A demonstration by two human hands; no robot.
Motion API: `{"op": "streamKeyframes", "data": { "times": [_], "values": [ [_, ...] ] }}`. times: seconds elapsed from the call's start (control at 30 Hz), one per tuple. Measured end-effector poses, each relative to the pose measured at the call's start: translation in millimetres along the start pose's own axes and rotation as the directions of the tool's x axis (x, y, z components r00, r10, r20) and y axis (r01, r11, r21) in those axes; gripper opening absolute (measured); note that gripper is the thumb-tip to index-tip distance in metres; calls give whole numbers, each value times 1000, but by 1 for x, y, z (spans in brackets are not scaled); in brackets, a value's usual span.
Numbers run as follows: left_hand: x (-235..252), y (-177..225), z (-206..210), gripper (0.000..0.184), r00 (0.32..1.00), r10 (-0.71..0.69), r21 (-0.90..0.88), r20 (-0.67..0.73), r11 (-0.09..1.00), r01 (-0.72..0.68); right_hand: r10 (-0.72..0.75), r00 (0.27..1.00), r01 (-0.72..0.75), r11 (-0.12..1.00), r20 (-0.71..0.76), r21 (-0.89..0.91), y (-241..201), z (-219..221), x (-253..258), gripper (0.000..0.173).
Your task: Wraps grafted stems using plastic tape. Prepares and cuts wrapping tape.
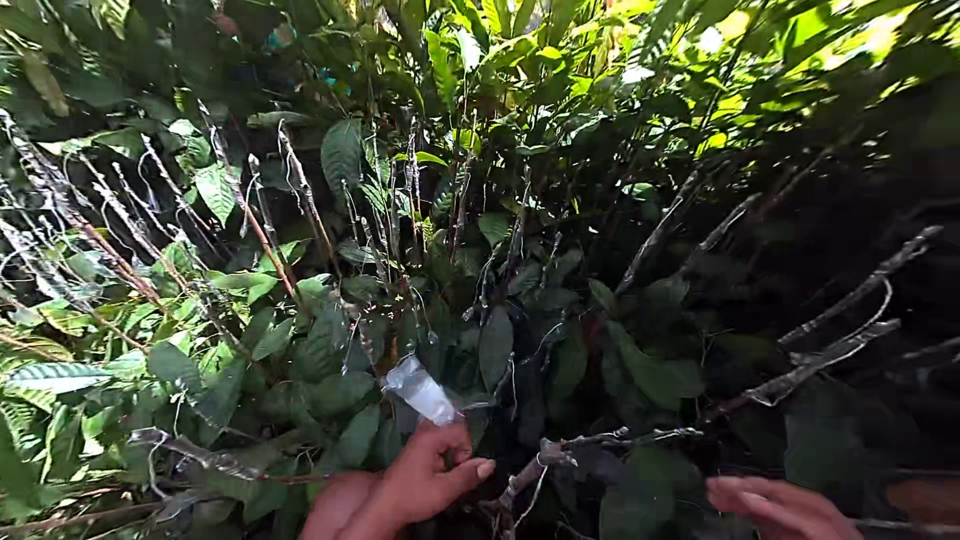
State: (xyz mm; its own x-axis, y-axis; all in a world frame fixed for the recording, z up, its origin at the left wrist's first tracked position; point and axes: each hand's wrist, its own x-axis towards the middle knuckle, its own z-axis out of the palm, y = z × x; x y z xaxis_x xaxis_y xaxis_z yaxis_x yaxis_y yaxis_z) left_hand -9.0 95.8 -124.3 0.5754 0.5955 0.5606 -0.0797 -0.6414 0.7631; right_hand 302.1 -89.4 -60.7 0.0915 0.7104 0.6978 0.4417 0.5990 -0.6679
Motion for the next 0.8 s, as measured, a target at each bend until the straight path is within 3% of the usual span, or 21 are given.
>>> {"op": "streamKeyframes", "data": {
  "times": [0.07, 0.17, 0.27, 0.37, 0.53, 0.63, 0.67, 0.73, 0.8],
  "values": [
    [7, -3, 1, 41, 1000, -9, -32, 16, 999, 10, 141, 990, -143, 977, 24, 155, 18, 14, 37, 31],
    [21, -3, 7, 40, 1000, 3, -86, 20, 996, -1, 399, 906, -423, 824, 143, 376, 37, 45, 87, 27],
    [31, -2, 16, 41, 996, 80, -121, 48, 990, -74, 490, 777, -599, 768, 396, 226, 31, 76, 113, 29],
    [34, -2, 24, 39, 980, 183, -138, 77, 975, -172, 486, 683, -622, 779, 545, 83, 24, 99, 118, 27],
    [32, 4, 34, 27, 983, 156, -139, 91, 980, -143, 347, 818, -435, 895, 459, 98, 24, 118, 102, 15],
    [33, 0, 40, 18, 982, 183, -328, 36, 931, -162, 188, 912, -272, 943, 365, 193, 26, 119, 92, 10],
    [34, -1, 43, 19, 984, 180, -480, 2, 863, -156, 146, 930, -250, 924, 337, 289, 29, 118, 89, 8],
    [31, 8, 46, 37, 993, 100, -801, -55, 589, -104, 94, 956, -237, 804, 277, 545, 37, 114, 84, 8],
    [26, 22, 36, 59, 999, 23, -910, -33, 413, -40, 142, 966, -258, 606, 216, 753, 36, 100, 85, 13]
  ]
}}
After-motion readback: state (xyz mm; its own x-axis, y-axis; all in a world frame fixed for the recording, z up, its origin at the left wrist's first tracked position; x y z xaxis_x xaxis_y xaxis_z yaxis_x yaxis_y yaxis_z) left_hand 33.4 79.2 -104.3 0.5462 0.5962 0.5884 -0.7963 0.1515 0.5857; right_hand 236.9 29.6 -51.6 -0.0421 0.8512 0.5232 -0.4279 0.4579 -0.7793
